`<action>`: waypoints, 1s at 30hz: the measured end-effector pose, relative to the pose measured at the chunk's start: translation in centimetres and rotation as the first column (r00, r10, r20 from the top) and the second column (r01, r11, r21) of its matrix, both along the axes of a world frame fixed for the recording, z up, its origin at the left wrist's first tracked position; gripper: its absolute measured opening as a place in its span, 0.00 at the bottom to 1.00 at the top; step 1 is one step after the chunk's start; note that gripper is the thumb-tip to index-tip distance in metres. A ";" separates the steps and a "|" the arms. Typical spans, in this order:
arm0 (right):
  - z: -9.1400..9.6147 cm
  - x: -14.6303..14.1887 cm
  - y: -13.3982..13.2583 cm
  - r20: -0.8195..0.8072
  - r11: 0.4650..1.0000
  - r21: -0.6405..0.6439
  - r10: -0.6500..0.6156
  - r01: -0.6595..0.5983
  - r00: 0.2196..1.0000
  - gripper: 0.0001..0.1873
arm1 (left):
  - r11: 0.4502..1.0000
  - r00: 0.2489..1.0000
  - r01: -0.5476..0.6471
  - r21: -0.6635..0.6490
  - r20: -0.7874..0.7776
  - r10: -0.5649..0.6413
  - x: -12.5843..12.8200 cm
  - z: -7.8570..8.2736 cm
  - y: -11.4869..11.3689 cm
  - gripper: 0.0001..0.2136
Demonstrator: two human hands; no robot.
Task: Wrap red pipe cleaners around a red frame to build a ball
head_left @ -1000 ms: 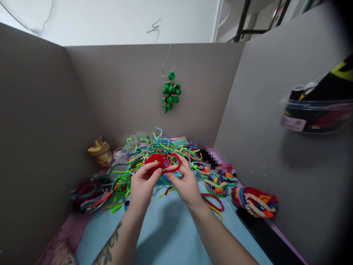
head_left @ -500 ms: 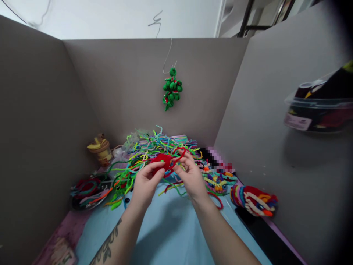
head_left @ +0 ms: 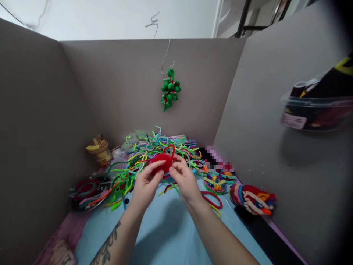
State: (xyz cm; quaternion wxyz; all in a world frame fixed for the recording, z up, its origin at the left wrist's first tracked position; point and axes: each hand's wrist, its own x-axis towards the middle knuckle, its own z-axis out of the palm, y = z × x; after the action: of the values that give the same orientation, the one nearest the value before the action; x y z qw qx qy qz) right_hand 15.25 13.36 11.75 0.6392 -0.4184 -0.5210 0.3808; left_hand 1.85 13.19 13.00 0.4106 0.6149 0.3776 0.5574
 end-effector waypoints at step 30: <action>0.2 1.3 0.8 -0.184 1.000 0.010 -0.001 0.003 0.983 0.17 | 0.983 0.961 -0.141 0.116 -0.224 0.165 0.7 0.8 -0.8 0.16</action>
State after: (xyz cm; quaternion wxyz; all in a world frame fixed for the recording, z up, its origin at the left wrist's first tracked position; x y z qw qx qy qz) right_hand 16.58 14.19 11.91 0.6872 -0.3787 -0.4612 0.4143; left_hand 2.55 12.41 13.78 0.2883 0.6644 0.4416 0.5296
